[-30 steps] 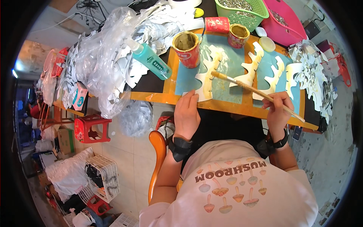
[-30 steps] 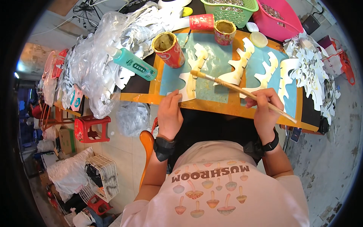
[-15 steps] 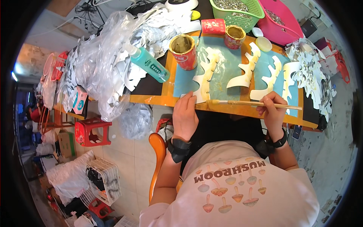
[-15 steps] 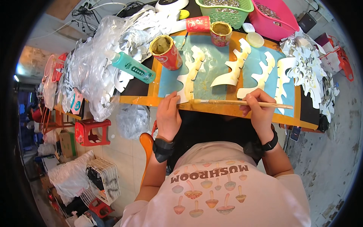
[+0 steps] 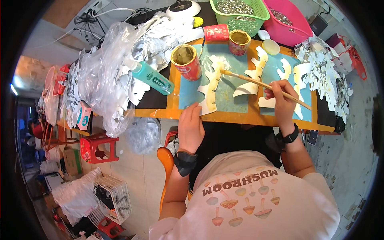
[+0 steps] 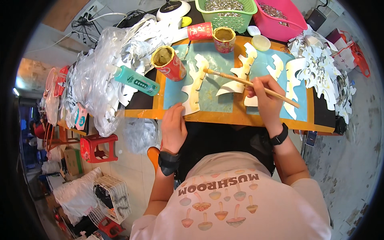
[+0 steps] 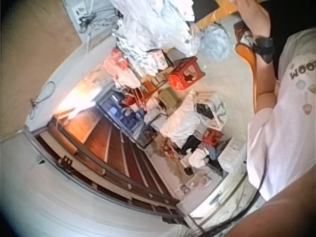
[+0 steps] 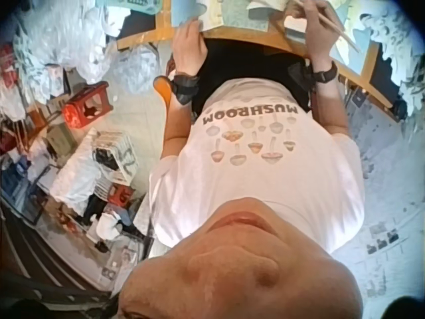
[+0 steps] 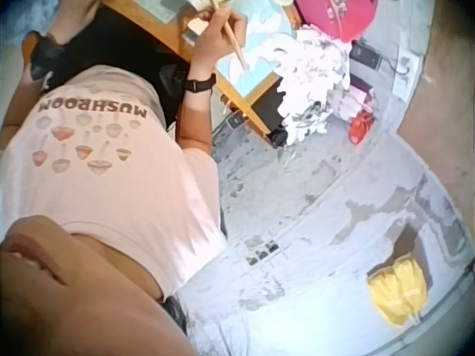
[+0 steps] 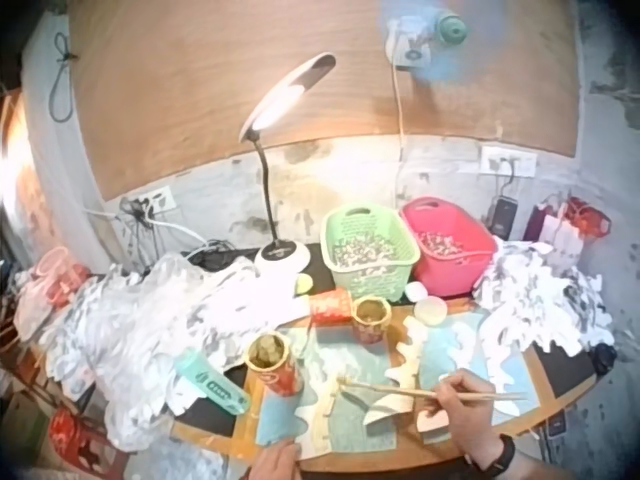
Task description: The recorder is applying glue to white shoe upper components with a brush and attaching metal eyelets.
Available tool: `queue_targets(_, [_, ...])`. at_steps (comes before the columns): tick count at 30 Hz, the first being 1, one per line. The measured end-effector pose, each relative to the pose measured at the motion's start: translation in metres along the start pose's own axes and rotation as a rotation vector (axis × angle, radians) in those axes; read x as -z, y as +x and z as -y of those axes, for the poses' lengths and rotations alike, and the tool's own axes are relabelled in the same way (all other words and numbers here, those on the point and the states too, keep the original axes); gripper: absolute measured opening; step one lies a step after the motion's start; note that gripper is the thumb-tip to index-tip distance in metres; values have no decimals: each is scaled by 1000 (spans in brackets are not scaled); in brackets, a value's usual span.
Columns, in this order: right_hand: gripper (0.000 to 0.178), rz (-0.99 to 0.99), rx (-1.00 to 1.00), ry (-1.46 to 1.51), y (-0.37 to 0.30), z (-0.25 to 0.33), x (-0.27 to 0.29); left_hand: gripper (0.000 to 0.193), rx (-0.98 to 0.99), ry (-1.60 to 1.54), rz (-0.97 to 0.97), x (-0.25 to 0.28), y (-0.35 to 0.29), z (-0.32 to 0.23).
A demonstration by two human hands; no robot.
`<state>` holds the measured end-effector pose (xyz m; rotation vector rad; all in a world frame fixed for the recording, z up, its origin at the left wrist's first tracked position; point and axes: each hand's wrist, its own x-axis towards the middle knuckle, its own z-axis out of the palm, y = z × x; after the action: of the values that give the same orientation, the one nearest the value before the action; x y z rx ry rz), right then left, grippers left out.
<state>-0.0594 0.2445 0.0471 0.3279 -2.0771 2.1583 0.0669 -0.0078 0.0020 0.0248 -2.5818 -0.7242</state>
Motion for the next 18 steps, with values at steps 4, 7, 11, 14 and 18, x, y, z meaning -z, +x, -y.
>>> queue_targets(4, [14,31,44,6,9,-9,-11,29,-1,1,7,0,0,0])
queue_targets(7, [15,29,24,-37,10,-12,-12,29,-1,0,6,0,-1,0])
queue_targets(11, [17,6,61,-71,11,-7,-10,28,4,5,0,0,-1,-1])
queue_targets(14, [17,2,50,-56,11,-6,-7,28,9,11,-1,0,0,-1])
queue_targets(18, [17,-40,107,-47,13,-4,-11,28,9,28,-7,-1,-1,-1])
